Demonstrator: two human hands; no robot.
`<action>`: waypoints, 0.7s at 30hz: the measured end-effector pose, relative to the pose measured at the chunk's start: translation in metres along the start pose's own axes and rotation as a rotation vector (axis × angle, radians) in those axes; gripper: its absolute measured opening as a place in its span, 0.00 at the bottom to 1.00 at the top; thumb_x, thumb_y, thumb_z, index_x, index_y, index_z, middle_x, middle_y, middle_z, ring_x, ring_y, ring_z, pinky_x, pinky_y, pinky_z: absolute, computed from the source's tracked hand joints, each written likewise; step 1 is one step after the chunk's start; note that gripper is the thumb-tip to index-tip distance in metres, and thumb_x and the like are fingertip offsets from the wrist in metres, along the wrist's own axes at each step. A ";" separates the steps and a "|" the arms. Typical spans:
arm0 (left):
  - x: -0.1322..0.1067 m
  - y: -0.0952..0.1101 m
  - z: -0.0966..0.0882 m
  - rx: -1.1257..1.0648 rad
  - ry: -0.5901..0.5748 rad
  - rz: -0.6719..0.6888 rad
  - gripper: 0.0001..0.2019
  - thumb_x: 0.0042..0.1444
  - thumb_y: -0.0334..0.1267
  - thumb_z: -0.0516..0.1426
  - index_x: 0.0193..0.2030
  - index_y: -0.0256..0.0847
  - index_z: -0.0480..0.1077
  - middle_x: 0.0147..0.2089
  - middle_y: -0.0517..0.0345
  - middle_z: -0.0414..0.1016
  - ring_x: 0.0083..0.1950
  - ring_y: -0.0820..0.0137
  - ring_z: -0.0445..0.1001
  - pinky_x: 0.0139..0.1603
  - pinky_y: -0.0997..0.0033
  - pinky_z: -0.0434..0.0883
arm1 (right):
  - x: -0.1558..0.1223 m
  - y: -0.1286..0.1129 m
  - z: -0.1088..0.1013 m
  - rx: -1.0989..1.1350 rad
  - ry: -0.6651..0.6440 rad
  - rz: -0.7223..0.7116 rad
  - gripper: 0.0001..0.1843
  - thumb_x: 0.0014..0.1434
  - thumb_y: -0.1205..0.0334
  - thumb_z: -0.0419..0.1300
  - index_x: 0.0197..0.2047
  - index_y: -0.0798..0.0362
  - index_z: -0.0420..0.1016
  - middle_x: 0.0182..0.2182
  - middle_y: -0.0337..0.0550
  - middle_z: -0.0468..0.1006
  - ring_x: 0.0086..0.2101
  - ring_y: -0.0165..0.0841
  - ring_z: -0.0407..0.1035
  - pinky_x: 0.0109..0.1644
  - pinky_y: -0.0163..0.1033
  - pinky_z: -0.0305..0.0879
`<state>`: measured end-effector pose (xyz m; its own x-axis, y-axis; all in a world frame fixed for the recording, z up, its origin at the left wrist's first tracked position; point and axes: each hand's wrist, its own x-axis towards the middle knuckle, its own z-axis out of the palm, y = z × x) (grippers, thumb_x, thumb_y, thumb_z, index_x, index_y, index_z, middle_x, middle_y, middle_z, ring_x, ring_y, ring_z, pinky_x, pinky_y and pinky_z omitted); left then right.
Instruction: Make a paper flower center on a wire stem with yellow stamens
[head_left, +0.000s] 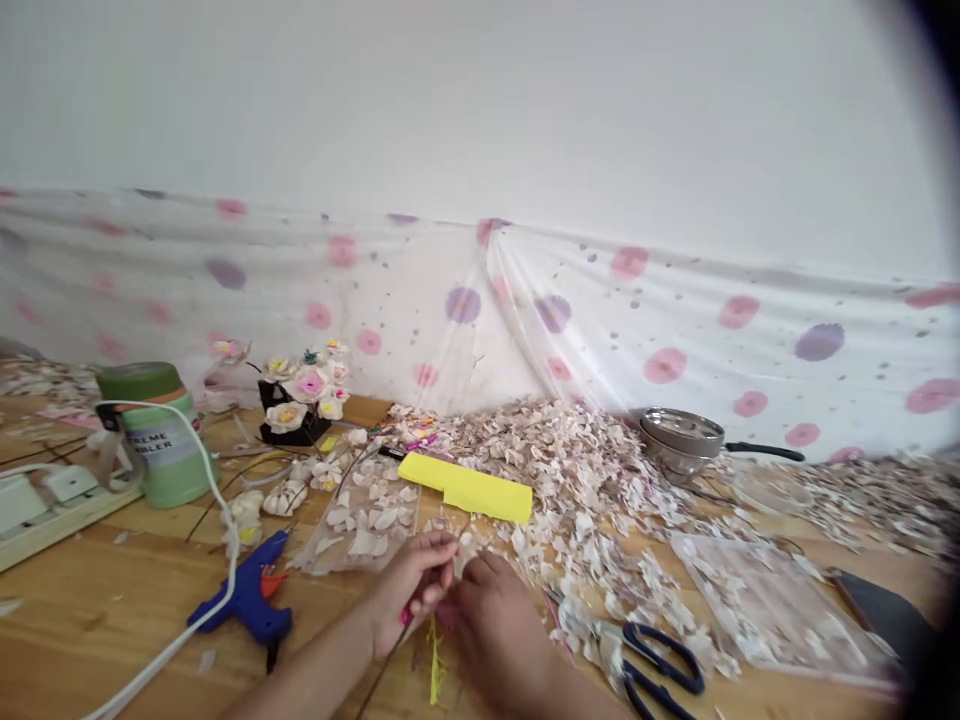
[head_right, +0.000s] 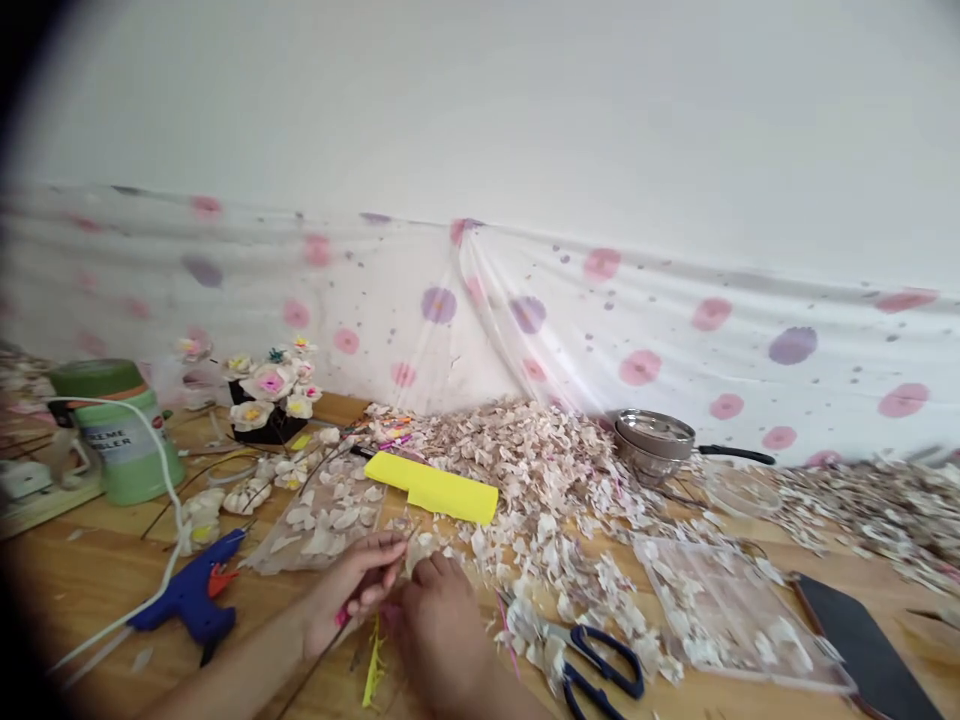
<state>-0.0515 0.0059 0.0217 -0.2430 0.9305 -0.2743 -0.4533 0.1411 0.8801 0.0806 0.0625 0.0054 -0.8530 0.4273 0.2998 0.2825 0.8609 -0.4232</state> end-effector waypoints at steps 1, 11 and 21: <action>0.000 -0.003 0.000 -0.008 -0.003 -0.003 0.17 0.40 0.45 0.65 0.29 0.38 0.63 0.18 0.66 0.64 0.13 0.84 0.49 0.13 0.83 0.38 | -0.001 0.003 0.004 -0.026 -0.015 0.017 0.06 0.56 0.67 0.61 0.37 0.52 0.78 0.37 0.47 0.76 0.41 0.40 0.66 0.46 0.41 0.58; 0.002 -0.004 -0.002 -0.054 -0.006 -0.007 0.16 0.38 0.42 0.66 0.27 0.38 0.63 0.20 0.63 0.66 0.15 0.84 0.53 0.15 0.81 0.38 | -0.004 0.006 0.000 0.092 0.015 0.089 0.09 0.57 0.73 0.55 0.35 0.53 0.75 0.35 0.46 0.76 0.38 0.38 0.66 0.43 0.38 0.59; -0.001 -0.007 -0.002 -0.023 0.022 -0.012 0.18 0.39 0.42 0.65 0.35 0.34 0.69 0.19 0.65 0.64 0.15 0.84 0.51 0.16 0.80 0.37 | -0.010 0.016 -0.009 0.325 0.178 0.253 0.08 0.57 0.66 0.54 0.29 0.54 0.71 0.28 0.45 0.74 0.32 0.37 0.66 0.37 0.39 0.58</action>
<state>-0.0499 0.0030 0.0152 -0.2560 0.9211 -0.2932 -0.4756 0.1440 0.8678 0.0980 0.0744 0.0033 -0.6780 0.6784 0.2829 0.2956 0.6041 -0.7401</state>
